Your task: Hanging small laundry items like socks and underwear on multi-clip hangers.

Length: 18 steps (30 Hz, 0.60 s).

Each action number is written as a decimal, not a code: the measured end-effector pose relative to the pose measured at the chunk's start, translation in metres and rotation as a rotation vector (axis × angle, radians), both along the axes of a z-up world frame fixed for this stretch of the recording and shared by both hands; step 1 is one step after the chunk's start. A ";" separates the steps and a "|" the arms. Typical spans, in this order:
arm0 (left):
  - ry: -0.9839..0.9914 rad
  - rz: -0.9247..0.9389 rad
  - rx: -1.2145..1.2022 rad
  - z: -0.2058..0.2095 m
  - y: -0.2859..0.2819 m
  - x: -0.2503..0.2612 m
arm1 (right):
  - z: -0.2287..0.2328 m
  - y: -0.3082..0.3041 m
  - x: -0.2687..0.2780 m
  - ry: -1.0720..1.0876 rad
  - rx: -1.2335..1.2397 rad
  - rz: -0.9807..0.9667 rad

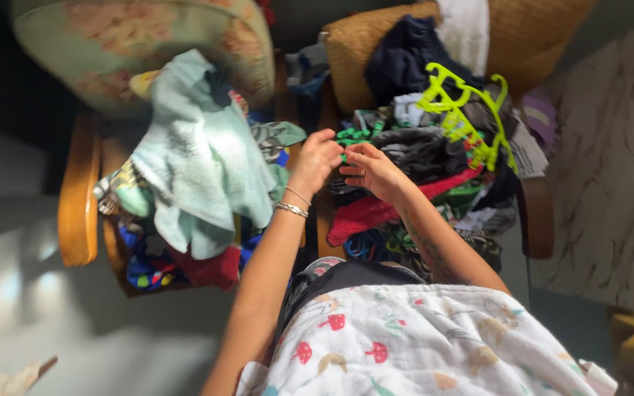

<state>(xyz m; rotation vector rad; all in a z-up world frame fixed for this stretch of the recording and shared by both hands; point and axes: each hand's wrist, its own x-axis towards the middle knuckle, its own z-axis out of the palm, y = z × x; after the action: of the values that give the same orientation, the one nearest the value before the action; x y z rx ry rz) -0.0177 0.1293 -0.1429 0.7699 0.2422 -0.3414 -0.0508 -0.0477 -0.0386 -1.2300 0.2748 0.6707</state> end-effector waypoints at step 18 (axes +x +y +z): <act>-0.392 -0.025 1.501 -0.021 -0.218 0.026 | -0.072 -0.255 -0.006 -0.208 -0.367 -0.420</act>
<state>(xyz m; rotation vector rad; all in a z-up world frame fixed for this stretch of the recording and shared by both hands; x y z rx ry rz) 0.0081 -0.0886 -0.1635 2.2886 0.0781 0.0431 -0.0567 -0.3025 -0.1104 -1.5190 0.4806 0.1271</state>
